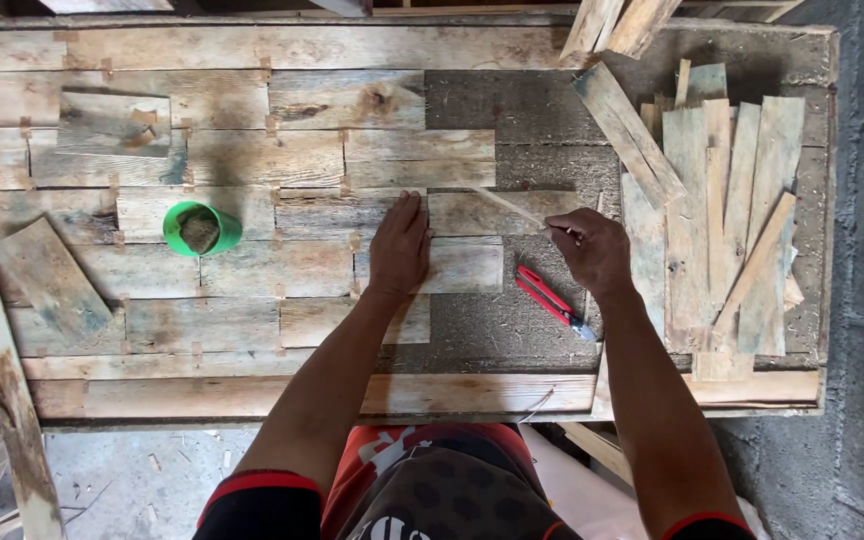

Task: Apply small wooden strips to a surface using a utility knife for trimming.

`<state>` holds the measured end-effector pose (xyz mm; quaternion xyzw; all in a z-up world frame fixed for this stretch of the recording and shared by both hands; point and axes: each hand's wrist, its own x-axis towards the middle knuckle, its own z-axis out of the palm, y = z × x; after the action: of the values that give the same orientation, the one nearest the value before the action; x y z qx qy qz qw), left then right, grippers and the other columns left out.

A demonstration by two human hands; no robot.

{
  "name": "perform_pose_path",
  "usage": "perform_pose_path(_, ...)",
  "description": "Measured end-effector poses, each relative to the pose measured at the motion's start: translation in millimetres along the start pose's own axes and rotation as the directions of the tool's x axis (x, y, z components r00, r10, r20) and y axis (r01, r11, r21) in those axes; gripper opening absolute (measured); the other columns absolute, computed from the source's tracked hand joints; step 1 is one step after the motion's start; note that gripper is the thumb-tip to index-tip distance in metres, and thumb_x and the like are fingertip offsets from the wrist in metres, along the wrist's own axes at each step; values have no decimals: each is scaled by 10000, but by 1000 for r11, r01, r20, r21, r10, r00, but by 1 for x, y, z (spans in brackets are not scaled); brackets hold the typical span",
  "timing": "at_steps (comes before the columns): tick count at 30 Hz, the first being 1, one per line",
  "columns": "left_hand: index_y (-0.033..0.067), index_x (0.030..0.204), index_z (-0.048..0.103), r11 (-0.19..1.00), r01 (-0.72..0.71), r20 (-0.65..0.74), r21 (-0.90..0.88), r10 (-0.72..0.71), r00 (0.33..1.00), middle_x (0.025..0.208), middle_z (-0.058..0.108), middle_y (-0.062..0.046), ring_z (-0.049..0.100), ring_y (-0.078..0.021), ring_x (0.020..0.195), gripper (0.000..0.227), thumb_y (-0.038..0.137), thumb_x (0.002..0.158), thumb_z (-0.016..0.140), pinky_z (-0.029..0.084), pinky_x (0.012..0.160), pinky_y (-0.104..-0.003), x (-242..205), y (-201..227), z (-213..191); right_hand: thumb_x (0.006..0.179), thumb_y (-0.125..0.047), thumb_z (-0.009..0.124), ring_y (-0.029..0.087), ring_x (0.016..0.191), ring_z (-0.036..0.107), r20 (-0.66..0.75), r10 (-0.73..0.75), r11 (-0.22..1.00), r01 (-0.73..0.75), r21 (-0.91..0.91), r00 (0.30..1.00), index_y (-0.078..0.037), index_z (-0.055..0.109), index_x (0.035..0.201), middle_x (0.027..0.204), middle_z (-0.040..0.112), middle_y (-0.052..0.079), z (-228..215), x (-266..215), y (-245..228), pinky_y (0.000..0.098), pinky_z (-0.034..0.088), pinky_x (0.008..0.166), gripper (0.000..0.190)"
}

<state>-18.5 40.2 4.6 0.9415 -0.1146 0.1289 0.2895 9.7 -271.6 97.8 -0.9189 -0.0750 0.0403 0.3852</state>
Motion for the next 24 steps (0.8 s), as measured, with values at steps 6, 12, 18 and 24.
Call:
perform_pose_path(6,-86,1322,635,991,-123,90,49,118,989,1522,524,-225,475,-376,1451,384,151,1020,632,436,1176,-457,-4,2,12,871,-101,846,196,809,744,4,-224,952,219,-216,975,-139,811,964,944,792,53,10,41,8,356,586,763,106)
perform_pose_path(12,-98,1355,582,994,-55,137,91,42,990,1529,487,-250,443,-395,1443,448,189,1013,616,395,1184,-481,-4,4,17,885,-120,837,172,765,750,38,-235,946,238,-223,971,-166,821,932,892,796,41,22,63,-6,375,581,754,68)
perform_pose_path(18,-98,1330,589,995,-57,161,85,43,986,1508,493,-263,450,-407,1434,429,194,1016,598,383,1192,-499,0,7,11,899,-118,826,169,781,757,69,-232,945,242,-222,970,-158,820,926,902,789,43,31,73,1,350,604,750,49)
perform_pose_path(24,-101,1279,595,994,-71,184,80,55,981,1479,506,-291,487,-435,1396,391,179,1008,580,393,1189,-518,9,10,3,900,-111,821,156,812,766,87,-245,942,258,-217,966,-166,825,938,934,803,32,38,79,10,349,612,774,67)
